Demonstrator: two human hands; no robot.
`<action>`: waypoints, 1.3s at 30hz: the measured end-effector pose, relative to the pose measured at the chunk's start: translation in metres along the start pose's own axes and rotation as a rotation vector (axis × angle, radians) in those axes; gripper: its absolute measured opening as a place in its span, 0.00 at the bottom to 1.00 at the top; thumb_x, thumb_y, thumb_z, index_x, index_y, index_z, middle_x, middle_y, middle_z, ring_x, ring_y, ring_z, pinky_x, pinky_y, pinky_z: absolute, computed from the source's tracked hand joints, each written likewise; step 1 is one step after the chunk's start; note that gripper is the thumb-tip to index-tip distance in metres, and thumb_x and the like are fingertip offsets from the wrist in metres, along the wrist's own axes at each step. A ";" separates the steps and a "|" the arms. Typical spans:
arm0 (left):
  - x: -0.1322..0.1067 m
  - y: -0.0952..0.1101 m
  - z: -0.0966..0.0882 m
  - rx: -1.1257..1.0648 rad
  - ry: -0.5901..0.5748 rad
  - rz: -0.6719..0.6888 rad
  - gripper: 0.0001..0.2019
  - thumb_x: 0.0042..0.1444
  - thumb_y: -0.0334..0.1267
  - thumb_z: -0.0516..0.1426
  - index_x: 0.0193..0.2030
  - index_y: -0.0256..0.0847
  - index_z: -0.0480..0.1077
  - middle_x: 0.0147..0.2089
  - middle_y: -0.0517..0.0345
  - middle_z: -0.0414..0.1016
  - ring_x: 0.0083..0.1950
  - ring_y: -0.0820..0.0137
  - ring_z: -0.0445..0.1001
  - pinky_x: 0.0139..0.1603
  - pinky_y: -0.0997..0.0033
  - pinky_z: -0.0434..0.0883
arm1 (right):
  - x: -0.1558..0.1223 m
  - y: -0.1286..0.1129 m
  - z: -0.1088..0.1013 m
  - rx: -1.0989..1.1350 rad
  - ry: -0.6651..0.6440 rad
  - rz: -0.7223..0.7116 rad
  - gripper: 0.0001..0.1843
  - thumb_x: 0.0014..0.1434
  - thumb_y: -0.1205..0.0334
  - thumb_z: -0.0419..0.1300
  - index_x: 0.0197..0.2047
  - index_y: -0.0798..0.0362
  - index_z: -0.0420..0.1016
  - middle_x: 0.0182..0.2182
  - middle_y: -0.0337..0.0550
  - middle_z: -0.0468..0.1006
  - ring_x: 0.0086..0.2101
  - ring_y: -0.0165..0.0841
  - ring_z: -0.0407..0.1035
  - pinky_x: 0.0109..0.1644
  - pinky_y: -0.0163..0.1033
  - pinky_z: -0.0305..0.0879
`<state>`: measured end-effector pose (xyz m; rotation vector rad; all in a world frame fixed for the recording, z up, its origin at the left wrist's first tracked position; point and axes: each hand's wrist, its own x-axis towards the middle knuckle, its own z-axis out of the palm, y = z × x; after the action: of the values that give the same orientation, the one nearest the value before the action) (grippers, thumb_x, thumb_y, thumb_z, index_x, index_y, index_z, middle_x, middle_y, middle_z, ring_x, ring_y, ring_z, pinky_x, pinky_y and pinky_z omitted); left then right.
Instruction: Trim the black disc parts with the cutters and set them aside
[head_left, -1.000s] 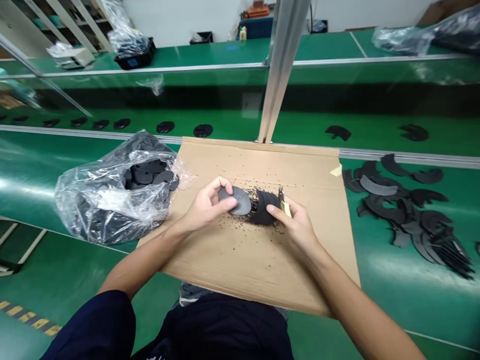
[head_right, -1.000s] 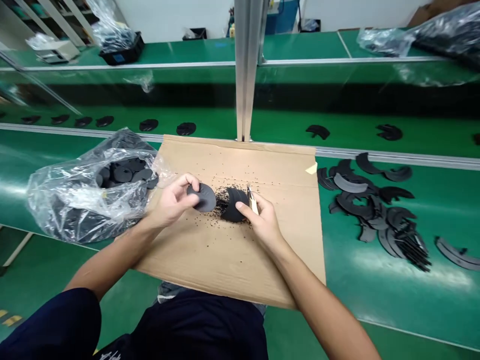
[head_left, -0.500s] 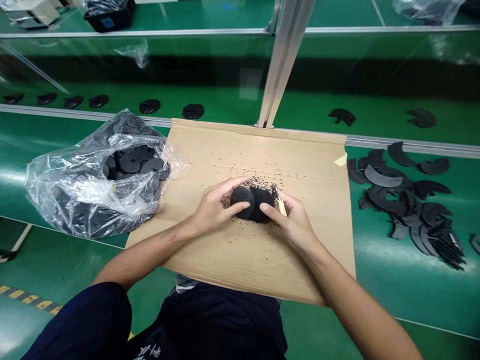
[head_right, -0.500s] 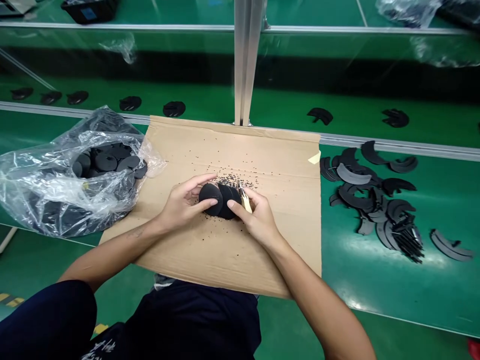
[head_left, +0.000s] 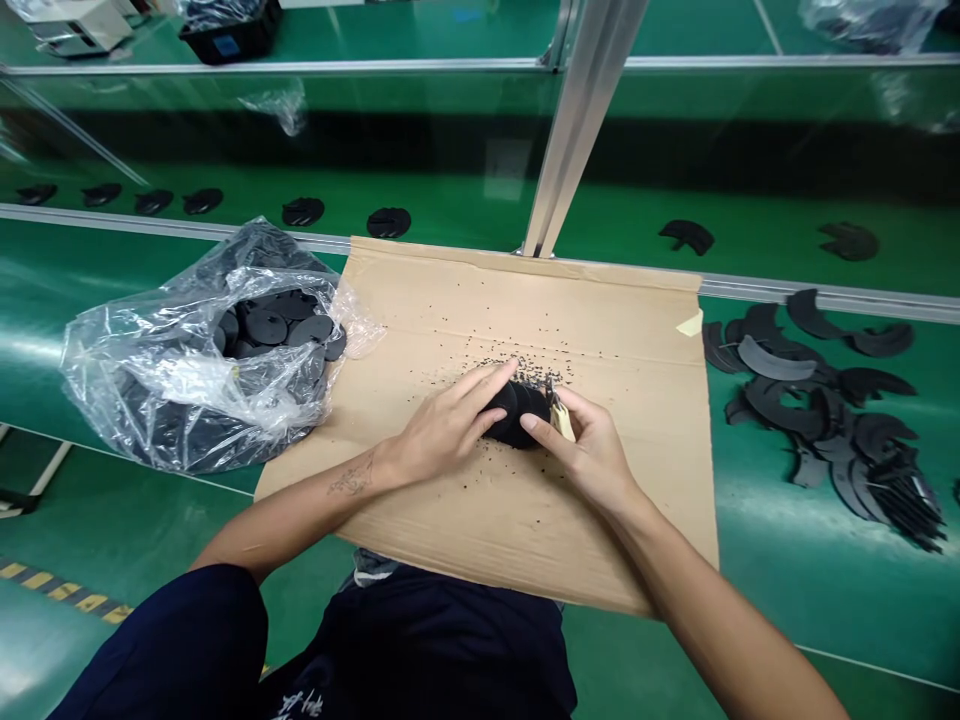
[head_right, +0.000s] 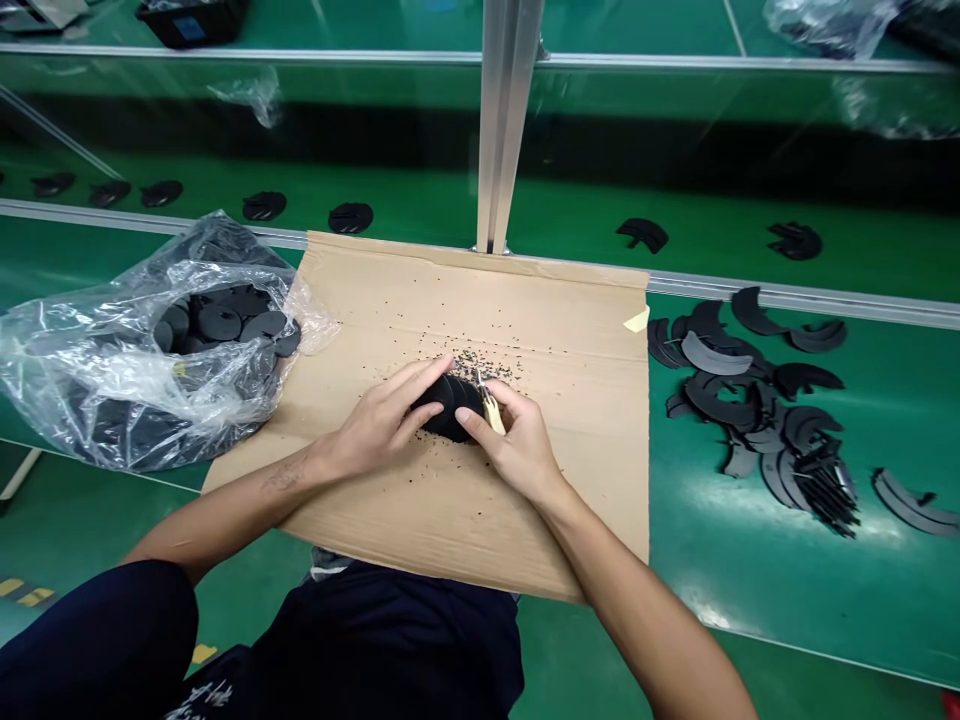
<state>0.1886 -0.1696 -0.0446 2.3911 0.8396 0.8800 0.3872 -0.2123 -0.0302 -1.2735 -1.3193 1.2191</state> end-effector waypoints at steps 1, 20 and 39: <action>0.000 0.000 0.000 -0.004 -0.010 -0.008 0.25 0.73 0.39 0.48 0.74 0.41 0.53 0.66 0.43 0.70 0.65 0.61 0.72 0.63 0.58 0.75 | 0.000 0.000 0.000 -0.005 0.003 0.001 0.20 0.58 0.42 0.67 0.40 0.52 0.78 0.35 0.42 0.80 0.38 0.37 0.74 0.44 0.41 0.73; 0.010 0.004 -0.021 -0.111 -0.242 -0.045 0.24 0.72 0.37 0.47 0.73 0.42 0.55 0.65 0.47 0.72 0.65 0.62 0.73 0.67 0.56 0.73 | 0.004 0.004 -0.012 -0.482 0.158 -0.395 0.13 0.60 0.50 0.66 0.45 0.48 0.79 0.38 0.43 0.84 0.35 0.37 0.78 0.41 0.40 0.75; 0.000 0.008 -0.014 -0.442 0.175 0.012 0.14 0.63 0.42 0.63 0.53 0.40 0.78 0.45 0.51 0.82 0.45 0.71 0.79 0.45 0.70 0.79 | -0.010 0.001 0.009 -0.219 0.079 -0.457 0.04 0.60 0.66 0.66 0.38 0.48 0.77 0.35 0.43 0.83 0.35 0.35 0.78 0.41 0.41 0.76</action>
<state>0.1816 -0.1729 -0.0298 1.9582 0.6151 1.1575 0.3788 -0.2228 -0.0315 -1.0735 -1.6076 0.7142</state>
